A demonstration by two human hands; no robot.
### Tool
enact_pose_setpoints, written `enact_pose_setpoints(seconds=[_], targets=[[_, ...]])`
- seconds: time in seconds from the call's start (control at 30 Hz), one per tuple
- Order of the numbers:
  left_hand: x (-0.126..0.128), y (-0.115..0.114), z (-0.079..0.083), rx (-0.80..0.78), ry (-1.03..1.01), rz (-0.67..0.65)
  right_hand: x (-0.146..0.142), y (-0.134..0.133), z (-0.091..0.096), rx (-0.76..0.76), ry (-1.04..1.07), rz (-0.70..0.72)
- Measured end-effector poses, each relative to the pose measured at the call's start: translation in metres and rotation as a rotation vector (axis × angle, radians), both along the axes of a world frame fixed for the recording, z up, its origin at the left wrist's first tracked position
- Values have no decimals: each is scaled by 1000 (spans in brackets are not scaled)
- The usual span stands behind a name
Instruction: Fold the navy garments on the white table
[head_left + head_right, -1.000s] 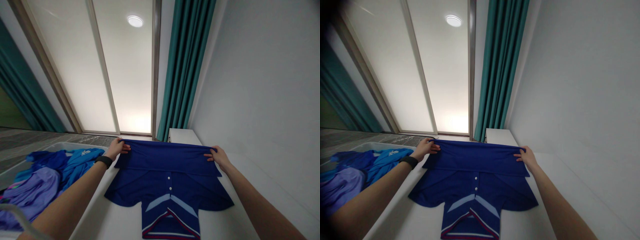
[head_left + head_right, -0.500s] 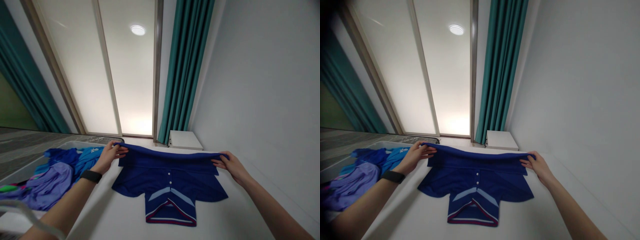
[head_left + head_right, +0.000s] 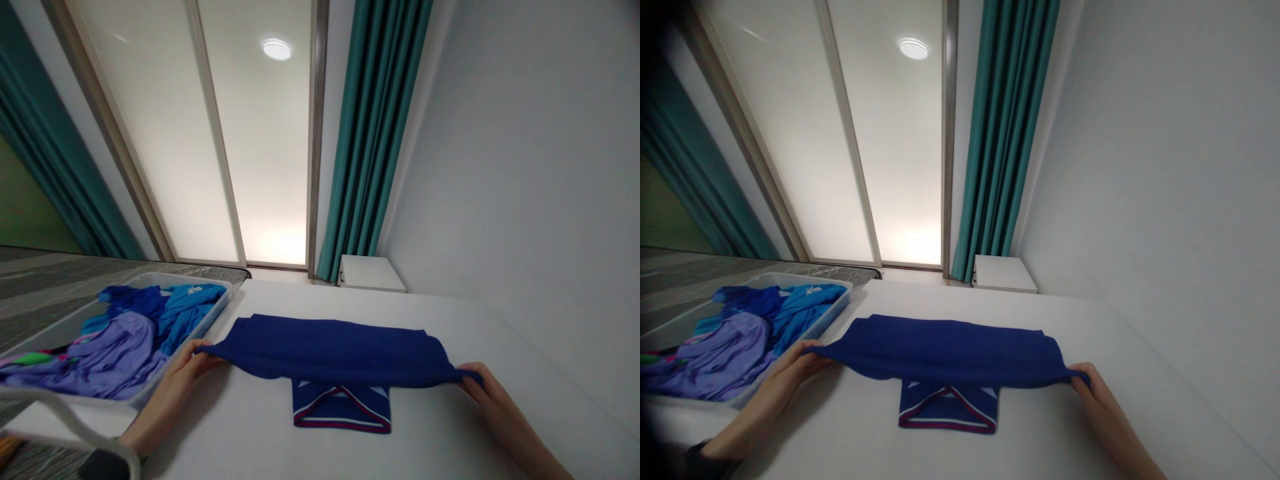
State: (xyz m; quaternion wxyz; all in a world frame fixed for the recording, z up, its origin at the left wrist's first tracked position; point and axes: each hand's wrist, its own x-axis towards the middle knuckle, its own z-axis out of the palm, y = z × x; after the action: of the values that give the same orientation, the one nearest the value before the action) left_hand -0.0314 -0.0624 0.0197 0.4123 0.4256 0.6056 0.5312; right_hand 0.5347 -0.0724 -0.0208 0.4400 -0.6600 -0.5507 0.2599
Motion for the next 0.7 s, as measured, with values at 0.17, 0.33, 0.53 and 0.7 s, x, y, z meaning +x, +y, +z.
enact_pose_setpoints(seconds=[0.17, 0.33, 0.53, 0.7], targets=[[-16, -13, -14, 46, 344, -16, 5, -16, -16, 55, -164, -15], [-24, -15, -20, 90, 517, -33, 3, -18, -11, 100, -174, 56], [-27, -17, -26, 112, 527, -71, -2, -18, -5, 137, -186, 53], [-27, -21, -23, 126, 649, -154, -9, -23, -3, 219, -338, 126]])
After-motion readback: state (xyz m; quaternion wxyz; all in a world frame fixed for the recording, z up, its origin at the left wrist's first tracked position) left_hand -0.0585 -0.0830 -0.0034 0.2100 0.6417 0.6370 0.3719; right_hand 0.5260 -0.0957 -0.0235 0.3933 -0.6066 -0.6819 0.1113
